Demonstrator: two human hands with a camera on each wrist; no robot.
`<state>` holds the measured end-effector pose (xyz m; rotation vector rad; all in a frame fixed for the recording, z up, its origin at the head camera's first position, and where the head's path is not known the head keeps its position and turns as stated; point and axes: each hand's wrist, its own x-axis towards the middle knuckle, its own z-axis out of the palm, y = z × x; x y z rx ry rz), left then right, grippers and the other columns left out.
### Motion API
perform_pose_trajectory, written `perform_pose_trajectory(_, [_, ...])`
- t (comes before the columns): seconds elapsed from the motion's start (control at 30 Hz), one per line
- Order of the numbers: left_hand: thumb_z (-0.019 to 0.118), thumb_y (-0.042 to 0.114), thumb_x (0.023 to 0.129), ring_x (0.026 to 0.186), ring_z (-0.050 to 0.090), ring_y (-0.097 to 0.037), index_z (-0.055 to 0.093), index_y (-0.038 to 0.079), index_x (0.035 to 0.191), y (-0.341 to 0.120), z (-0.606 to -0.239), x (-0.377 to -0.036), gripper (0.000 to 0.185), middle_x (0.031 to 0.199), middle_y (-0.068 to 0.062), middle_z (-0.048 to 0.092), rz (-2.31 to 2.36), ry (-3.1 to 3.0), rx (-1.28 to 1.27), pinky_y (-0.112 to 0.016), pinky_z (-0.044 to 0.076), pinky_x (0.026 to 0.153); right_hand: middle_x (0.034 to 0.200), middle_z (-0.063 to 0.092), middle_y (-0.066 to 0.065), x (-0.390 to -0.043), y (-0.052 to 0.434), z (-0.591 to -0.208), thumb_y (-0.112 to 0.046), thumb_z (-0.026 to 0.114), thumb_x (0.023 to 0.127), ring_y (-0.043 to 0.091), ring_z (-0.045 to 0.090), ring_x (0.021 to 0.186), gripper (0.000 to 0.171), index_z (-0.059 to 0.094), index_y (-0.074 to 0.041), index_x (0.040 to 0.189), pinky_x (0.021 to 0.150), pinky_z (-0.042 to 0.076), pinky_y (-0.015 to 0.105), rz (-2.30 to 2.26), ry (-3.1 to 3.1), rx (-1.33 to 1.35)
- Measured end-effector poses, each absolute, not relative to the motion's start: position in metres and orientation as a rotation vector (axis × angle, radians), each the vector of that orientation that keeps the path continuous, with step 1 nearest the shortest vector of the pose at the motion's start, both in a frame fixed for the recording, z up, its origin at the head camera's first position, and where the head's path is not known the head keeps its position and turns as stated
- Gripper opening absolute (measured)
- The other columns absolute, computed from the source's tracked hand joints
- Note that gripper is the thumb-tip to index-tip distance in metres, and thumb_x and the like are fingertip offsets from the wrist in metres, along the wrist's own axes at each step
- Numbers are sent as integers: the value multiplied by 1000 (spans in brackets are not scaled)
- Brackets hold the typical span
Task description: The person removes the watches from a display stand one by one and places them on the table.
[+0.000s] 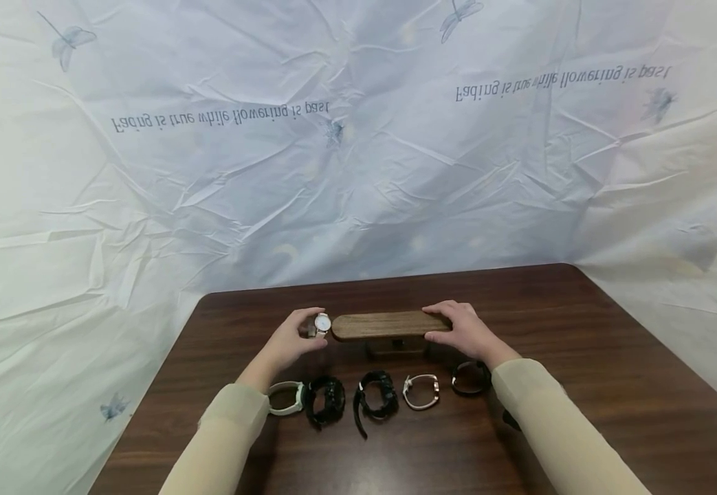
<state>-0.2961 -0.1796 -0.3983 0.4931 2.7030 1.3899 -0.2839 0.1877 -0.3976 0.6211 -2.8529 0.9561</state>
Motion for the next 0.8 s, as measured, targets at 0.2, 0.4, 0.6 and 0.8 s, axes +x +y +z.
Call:
perform_pose_trajectory(0.2, [69,21,74,91,46,-22,43,32,124,-192,-395,-293,57,124,0,36,1394,2726,484,-34,42,67,125,40,-4,-284,189,-396,-50,59,74,26,26,117,56,46,-27,124,88,29,49,961,-2876,585])
perform_pose_trajectory(0.4, [68,18,75,89,47,-22,44,26,125,-198,-397,-290,56,125,-4,36,1369,2746,480,-33,42,67,125,40,-3,-283,189,-396,-50,59,75,27,26,118,56,46,-26,124,89,29,50,971,-2877,591])
perform_pose_trajectory(0.6, [70,19,74,91,46,-24,44,23,125,-205,-401,-287,58,123,-5,37,1361,2742,454,-35,42,68,125,40,-4,-283,188,-398,-50,59,75,26,26,117,55,45,-29,124,88,30,49,964,-2885,588])
perform_pose_trajectory(0.8, [70,21,73,90,46,-24,44,26,124,-212,-401,-287,57,122,-4,37,1378,2733,443,-34,42,66,125,40,-3,-284,187,-397,-50,58,75,27,26,118,56,46,-27,124,89,29,50,953,-2877,593])
